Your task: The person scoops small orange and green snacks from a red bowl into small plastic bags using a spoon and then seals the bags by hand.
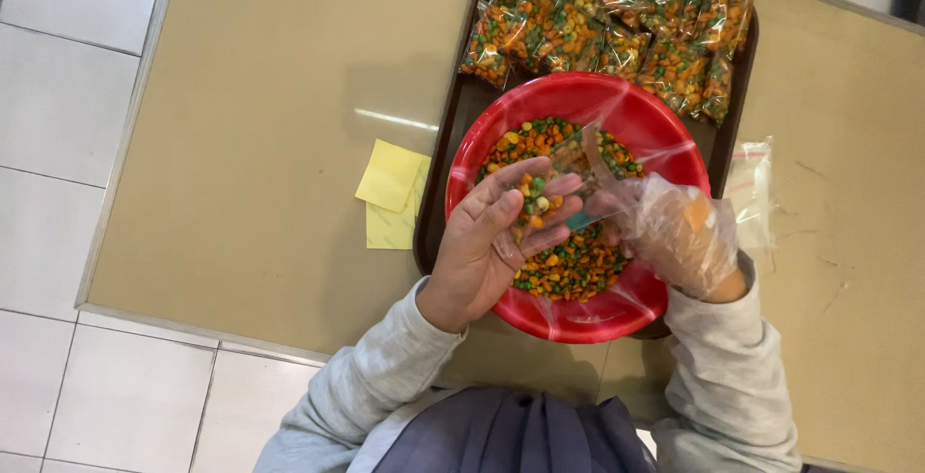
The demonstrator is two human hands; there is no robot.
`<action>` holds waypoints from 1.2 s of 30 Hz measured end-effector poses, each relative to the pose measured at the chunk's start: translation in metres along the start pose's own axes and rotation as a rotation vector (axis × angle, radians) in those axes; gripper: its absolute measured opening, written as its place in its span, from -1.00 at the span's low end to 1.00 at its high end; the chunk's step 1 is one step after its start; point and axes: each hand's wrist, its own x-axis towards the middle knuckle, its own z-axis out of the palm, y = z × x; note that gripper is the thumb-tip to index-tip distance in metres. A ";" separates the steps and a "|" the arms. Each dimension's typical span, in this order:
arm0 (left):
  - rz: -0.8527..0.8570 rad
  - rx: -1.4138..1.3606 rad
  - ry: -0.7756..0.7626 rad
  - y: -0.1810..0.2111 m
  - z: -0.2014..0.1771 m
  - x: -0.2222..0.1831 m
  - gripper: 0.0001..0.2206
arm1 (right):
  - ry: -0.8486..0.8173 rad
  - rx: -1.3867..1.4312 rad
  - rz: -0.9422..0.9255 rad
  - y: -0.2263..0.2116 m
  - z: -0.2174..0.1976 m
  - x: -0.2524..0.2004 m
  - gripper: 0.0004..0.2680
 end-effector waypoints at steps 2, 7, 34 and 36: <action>0.002 0.020 0.002 0.001 0.001 -0.001 -0.57 | 0.164 -0.131 0.084 0.002 -0.006 0.002 -0.37; 0.009 0.056 -0.005 0.002 0.005 -0.001 -0.59 | 0.618 -0.856 0.304 -0.025 0.129 0.034 -0.71; -0.082 0.273 0.002 -0.004 0.022 0.000 -0.58 | 0.756 -1.041 -0.761 -0.046 0.219 -0.002 -0.59; -0.105 0.238 -0.033 -0.002 0.024 -0.002 -0.63 | 0.970 -0.993 -0.633 -0.042 0.226 -0.002 -0.58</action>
